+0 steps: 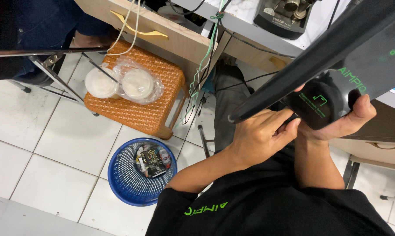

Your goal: The person disassembles a smartphone, removes the battery, and connects a charging cable to test the device. They then reassemble the phone by reconnecting internal components and applying adhesive to the frame.

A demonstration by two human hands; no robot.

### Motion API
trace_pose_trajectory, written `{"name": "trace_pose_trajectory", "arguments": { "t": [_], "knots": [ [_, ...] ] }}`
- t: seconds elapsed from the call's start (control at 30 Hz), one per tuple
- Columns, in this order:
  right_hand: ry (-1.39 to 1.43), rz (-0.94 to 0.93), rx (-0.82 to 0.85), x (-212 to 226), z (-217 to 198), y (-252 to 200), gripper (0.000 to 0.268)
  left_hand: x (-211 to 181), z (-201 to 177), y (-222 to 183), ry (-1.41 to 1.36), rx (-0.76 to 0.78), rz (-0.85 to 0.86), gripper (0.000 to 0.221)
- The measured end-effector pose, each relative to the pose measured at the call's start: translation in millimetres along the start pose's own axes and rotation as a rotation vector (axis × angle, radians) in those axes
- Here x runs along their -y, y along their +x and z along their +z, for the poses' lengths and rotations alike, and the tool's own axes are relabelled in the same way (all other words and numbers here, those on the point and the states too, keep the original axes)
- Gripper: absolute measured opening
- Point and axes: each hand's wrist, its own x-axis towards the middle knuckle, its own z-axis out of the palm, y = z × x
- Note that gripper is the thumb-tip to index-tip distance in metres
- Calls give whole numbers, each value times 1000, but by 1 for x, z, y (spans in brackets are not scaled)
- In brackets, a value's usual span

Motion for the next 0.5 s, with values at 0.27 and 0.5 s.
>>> {"name": "trace_pose_trajectory", "arguments": {
  "t": [0.27,0.5],
  "knots": [
    [10,1,41,1,-4,-1,43,1,2,-3,7,-23,10,22],
    [45,43,26,0,-5,-2,46,4,4,-7,12,-15,-7,18]
  ]
}}
